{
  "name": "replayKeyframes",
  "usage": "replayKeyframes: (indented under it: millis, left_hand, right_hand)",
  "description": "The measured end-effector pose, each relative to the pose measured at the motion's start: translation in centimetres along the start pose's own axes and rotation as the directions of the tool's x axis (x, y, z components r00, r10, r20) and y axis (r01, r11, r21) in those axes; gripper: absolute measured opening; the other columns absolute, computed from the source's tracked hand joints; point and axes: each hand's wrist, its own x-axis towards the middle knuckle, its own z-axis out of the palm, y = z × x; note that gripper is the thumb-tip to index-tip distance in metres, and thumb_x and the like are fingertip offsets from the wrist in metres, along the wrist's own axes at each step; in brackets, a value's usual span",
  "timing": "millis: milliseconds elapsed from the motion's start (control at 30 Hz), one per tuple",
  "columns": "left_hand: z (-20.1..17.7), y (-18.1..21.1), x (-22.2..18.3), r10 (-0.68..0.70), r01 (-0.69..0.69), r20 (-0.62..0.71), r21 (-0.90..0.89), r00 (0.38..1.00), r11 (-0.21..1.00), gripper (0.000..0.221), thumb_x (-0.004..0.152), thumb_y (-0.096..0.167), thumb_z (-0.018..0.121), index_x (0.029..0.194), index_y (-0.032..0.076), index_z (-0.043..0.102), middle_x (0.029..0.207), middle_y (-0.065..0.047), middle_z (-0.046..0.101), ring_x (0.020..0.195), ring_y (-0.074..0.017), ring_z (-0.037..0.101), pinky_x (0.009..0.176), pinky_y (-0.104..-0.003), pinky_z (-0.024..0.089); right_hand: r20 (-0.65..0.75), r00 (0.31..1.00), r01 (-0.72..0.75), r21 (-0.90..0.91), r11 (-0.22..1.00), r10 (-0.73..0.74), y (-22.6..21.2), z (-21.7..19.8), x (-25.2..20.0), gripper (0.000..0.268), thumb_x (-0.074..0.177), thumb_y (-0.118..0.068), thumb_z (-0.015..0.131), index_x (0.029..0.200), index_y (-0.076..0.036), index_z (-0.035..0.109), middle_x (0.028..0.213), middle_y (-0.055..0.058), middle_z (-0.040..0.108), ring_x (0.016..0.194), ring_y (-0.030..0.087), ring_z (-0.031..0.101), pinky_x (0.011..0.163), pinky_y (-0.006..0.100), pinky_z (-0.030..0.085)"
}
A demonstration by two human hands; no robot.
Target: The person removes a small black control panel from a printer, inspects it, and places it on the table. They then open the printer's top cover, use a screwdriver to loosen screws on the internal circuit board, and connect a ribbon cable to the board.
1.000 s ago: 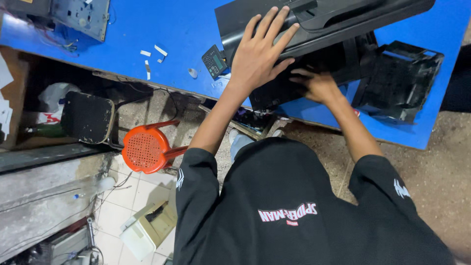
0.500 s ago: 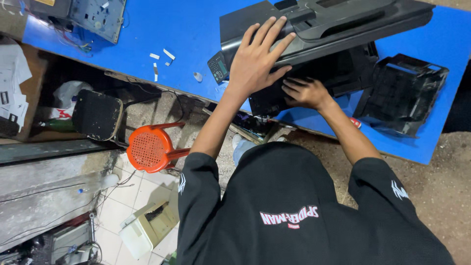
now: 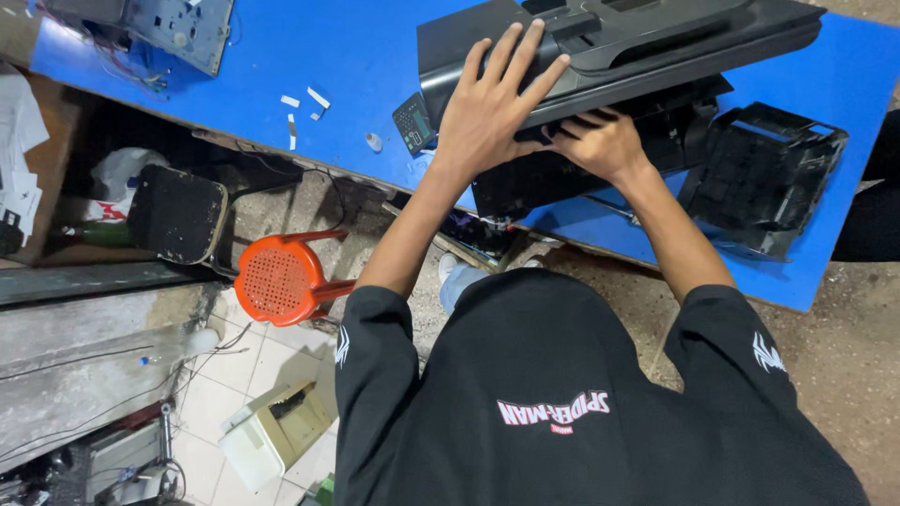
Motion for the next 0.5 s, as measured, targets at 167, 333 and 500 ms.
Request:
replayKeyframes:
  millis: [167,333,500]
  left_hand:
    - [2.0,0.9,-0.1,-0.029,0.048,-0.120,0.155,0.992,0.987,0.125,0.065,0.055,0.093,0.166,0.027,0.024,0.170,-0.022,0.020,0.154,-0.0435,0.027,0.121,-0.065,0.030]
    - [2.4,2.0,-0.7,-0.057,0.069,-0.110,0.114,0.992,0.991,0.130,0.061,0.052,0.093,0.166,0.022,0.024,0.171,-0.021,0.016,0.158,-0.0443,0.019,0.124,-0.073,0.023]
    - [2.2,2.1,-0.8,-0.035,0.050,-0.111,0.135,0.993,0.990,0.138,0.056,0.049,0.095,0.171,0.023,0.022,0.173,-0.020,0.015,0.160,-0.0429,0.016,0.124,-0.075,0.019]
  right_hand:
    - [-0.019,0.997,-0.071,0.054,0.996,0.072,-0.2,0.8,-0.9,0.024,0.082,-0.036,0.087,0.097,-0.017,0.082,0.104,-0.001,0.077,0.101,0.017,0.072,0.085,0.033,0.059]
    - [-0.016,0.991,-0.132,0.089,0.987,0.134,-0.4,1.5,-1.5,0.026,0.083,-0.037,0.089,0.098,-0.017,0.082,0.106,-0.001,0.076,0.101,0.017,0.072,0.082,0.033,0.060]
    - [0.025,0.988,-0.153,0.060,0.986,0.152,-0.3,1.4,-1.6,0.029,0.078,-0.038,0.089,0.097,-0.017,0.082,0.106,-0.002,0.077,0.102,0.018,0.071,0.079,0.034,0.059]
